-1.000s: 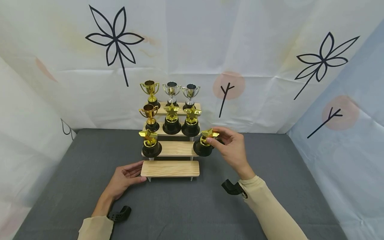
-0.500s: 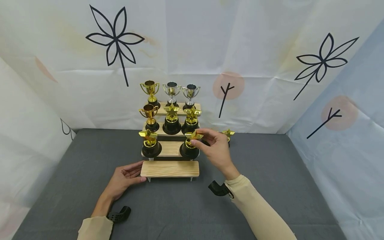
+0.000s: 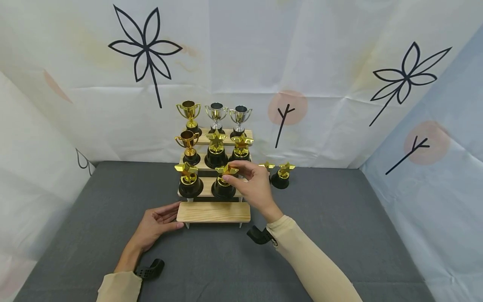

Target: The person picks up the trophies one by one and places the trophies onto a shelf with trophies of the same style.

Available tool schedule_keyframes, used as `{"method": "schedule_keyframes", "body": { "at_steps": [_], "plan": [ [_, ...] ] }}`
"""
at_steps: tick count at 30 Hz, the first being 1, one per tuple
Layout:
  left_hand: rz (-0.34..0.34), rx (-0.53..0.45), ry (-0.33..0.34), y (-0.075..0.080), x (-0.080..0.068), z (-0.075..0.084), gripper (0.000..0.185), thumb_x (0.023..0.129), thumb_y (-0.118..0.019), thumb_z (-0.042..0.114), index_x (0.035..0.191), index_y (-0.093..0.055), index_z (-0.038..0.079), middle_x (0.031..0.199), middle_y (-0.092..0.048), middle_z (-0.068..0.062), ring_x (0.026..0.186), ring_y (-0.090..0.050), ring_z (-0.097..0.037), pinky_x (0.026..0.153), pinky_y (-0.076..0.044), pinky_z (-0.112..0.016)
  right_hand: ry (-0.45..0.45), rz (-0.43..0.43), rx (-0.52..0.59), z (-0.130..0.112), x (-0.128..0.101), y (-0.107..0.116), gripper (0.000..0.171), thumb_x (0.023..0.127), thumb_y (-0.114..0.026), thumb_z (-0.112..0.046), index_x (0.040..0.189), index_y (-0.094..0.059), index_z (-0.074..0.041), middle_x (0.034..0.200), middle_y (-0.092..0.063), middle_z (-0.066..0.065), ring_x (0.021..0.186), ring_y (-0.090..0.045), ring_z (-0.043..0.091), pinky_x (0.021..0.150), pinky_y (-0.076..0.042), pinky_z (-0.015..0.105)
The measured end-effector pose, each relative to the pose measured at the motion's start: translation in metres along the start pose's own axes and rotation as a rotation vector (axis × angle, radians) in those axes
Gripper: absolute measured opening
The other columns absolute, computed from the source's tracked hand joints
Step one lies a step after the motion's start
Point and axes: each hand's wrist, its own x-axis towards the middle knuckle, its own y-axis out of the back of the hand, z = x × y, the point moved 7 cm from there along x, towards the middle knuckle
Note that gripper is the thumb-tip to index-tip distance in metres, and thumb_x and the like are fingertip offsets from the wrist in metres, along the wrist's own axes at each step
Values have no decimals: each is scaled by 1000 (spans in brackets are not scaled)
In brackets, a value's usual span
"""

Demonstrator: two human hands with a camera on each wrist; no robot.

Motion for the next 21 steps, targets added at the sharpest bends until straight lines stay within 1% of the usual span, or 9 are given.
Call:
{"method": "schedule_keyframes", "body": {
  "at_steps": [6, 11, 14, 19, 21],
  "plan": [
    [-7, -16, 1, 0, 0, -1, 77, 80, -85, -1, 145, -46, -12, 146, -47, -33, 120, -61, -5, 103, -52, -26, -12, -2, -6, 4, 5, -9, 32, 86, -81, -2, 116, -72, 4, 116, -70, 18, 103, -69, 30, 94, -59, 52],
    [-7, -15, -7, 0, 0, 0, 77, 80, -85, -1, 145, -46, -12, 145, -47, -33, 120, -61, -5, 103, -53, -26, -14, -10, -30, 5, 7, -14, 32, 86, -81, -3, 116, -73, 3, 117, -70, 16, 104, -69, 29, 91, -61, 42],
    [-9, -15, -10, 0, 0, 0, 76, 80, -85, -1, 145, -46, -12, 145, -47, -33, 120, -61, -5, 103, -52, -26, -14, -14, -41, 6, 7, -16, 32, 86, -81, -3, 117, -72, 3, 117, -70, 16, 105, -69, 29, 92, -61, 36],
    [-10, -16, -15, 0, 0, 1, 76, 80, -85, -1, 145, -46, -12, 145, -47, -33, 120, -61, -5, 103, -52, -26, -8, -10, -41, 7, 9, -18, 33, 86, -82, -3, 117, -72, 3, 116, -70, 16, 105, -70, 28, 91, -62, 33],
    [-9, -16, -16, 1, 0, 0, 76, 80, -85, -2, 145, -46, -12, 145, -47, -33, 120, -61, -5, 103, -52, -26, 0, -8, -34, 8, 9, -20, 33, 85, -82, -3, 116, -72, 3, 116, -71, 16, 105, -70, 29, 91, -62, 35]
  ]
}}
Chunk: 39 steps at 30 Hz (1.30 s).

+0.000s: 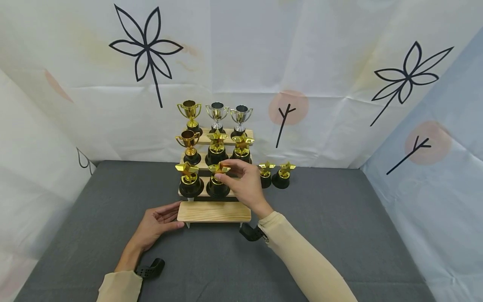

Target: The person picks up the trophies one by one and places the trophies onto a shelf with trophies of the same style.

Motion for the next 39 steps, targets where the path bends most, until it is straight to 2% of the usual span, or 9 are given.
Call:
{"method": "schedule_keyframes", "body": {
  "at_steps": [9, 21, 29, 35, 39],
  "plan": [
    [7, 3, 10, 0, 1, 0, 78, 79, -85, -1, 145, -46, -12, 145, -47, -33, 119, -61, -4, 103, -52, -26, 35, 5, -10, 1, 1, -4, 32, 85, -82, -4, 116, -73, 2, 114, -71, 15, 102, -71, 28, 90, -63, 38],
    [12, 5, 21, 0, 1, -3, 78, 79, -86, -1, 145, -46, -12, 145, -47, -32, 119, -61, -4, 103, -52, -26, 7, -1, -3, 0, 1, -1, 39, 85, -84, -6, 120, -71, 3, 117, -71, 15, 107, -69, 28, 95, -60, 39],
    [12, 7, 21, 0, 0, -2, 78, 79, -85, -1, 146, -46, -12, 146, -47, -33, 119, -61, -4, 103, -53, -26, 9, -8, 68, -1, -5, 10, 39, 85, -82, -3, 121, -69, 7, 118, -70, 18, 112, -66, 32, 101, -57, 44],
    [8, 2, 9, 0, 0, -1, 78, 79, -85, -2, 145, -45, -12, 145, -46, -34, 119, -61, -4, 102, -53, -27, 35, 11, 63, -3, -10, 23, 39, 85, -81, 1, 121, -68, 8, 118, -70, 21, 111, -67, 34, 101, -57, 47],
    [8, 0, 7, 0, 0, -1, 78, 79, -85, -2, 145, -45, -12, 146, -46, -34, 119, -61, -4, 102, -53, -27, 45, 27, 44, -5, -14, 34, 39, 85, -80, 2, 121, -67, 9, 118, -70, 22, 112, -67, 33, 101, -57, 45]
  ]
}}
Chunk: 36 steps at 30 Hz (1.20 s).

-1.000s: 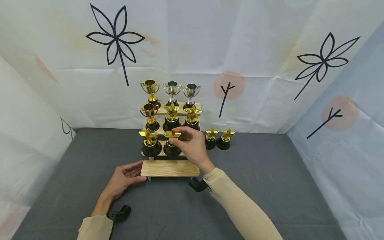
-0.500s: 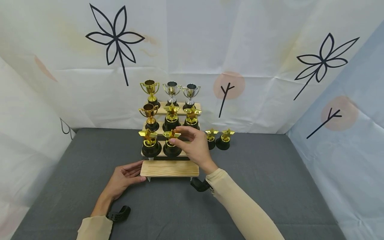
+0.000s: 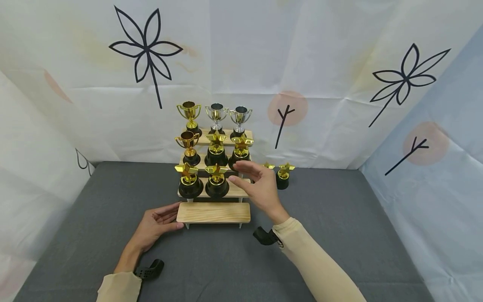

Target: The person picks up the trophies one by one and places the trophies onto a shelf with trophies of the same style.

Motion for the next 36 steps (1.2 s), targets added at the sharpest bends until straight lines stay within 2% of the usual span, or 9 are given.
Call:
{"method": "schedule_keyframes", "body": {
  "at_steps": [14, 25, 29, 36],
  "plan": [
    [-2, -1, 0, -1, -1, 1, 78, 79, -85, 0, 145, -45, -12, 146, -46, -33, 120, -60, -4, 103, -52, -26, -27, 77, -31, 4, -16, 44, 38, 84, -80, 5, 120, -69, 9, 116, -70, 23, 112, -66, 37, 102, -56, 37],
    [1, 4, 3, 0, -1, -1, 79, 79, -86, 0, 145, -45, -12, 146, -46, -32, 120, -61, -4, 103, -52, -25, -55, 125, -79, 11, -26, 75, 39, 83, -80, 8, 120, -68, 12, 116, -69, 26, 111, -66, 38, 101, -57, 36],
    [3, 7, 7, 0, -1, -1, 79, 79, -86, 0, 146, -45, -12, 147, -46, -32, 120, -60, -4, 103, -52, -25, -60, 128, -109, 16, -27, 87, 38, 84, -80, 6, 120, -69, 9, 116, -70, 25, 111, -66, 37, 100, -57, 37],
    [7, 13, 5, 0, 0, -2, 78, 79, -86, 0, 145, -47, -11, 146, -47, -31, 120, -61, -4, 103, -52, -25, -61, 146, -155, 32, -27, 106, 37, 85, -80, 4, 120, -69, 7, 117, -69, 24, 111, -67, 34, 103, -55, 29]
  ]
}}
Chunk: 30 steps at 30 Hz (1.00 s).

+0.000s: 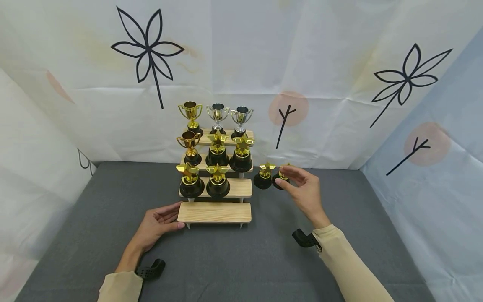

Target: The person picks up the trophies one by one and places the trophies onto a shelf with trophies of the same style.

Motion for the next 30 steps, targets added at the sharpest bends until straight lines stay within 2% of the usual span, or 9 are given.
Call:
{"method": "schedule_keyframes", "body": {
  "at_steps": [9, 15, 24, 30],
  "plan": [
    [-7, 0, -2, -1, 1, 1, 78, 79, -86, 0, 145, -47, -11, 147, -47, -31, 120, -60, -4, 103, -52, -26, -51, 43, -65, 13, 5, 19, 38, 85, -82, -1, 121, -70, 5, 119, -70, 22, 112, -66, 37, 104, -55, 33],
    [-4, 6, -12, 0, 0, 2, 78, 79, -86, 0, 145, -47, -11, 146, -48, -30, 120, -61, -4, 103, -52, -25, -82, 70, -89, 22, 11, 28, 42, 86, -80, 3, 124, -65, 11, 122, -68, 25, 114, -64, 38, 104, -54, 38],
    [7, 6, -2, 0, 0, 2, 78, 78, -87, 1, 144, -48, -11, 146, -49, -30, 119, -61, -3, 103, -52, -25, -110, 94, -123, 6, 11, 27, 41, 87, -76, 8, 126, -62, 15, 124, -63, 33, 118, -60, 47, 106, -51, 49],
    [10, 12, 1, -1, 0, 1, 79, 78, -87, 2, 144, -48, -12, 144, -49, -31, 119, -61, -4, 103, -52, -26, -112, 123, -131, 36, 16, 33, 43, 87, -78, 4, 127, -64, 11, 126, -65, 28, 120, -61, 42, 106, -53, 45]
  ]
}}
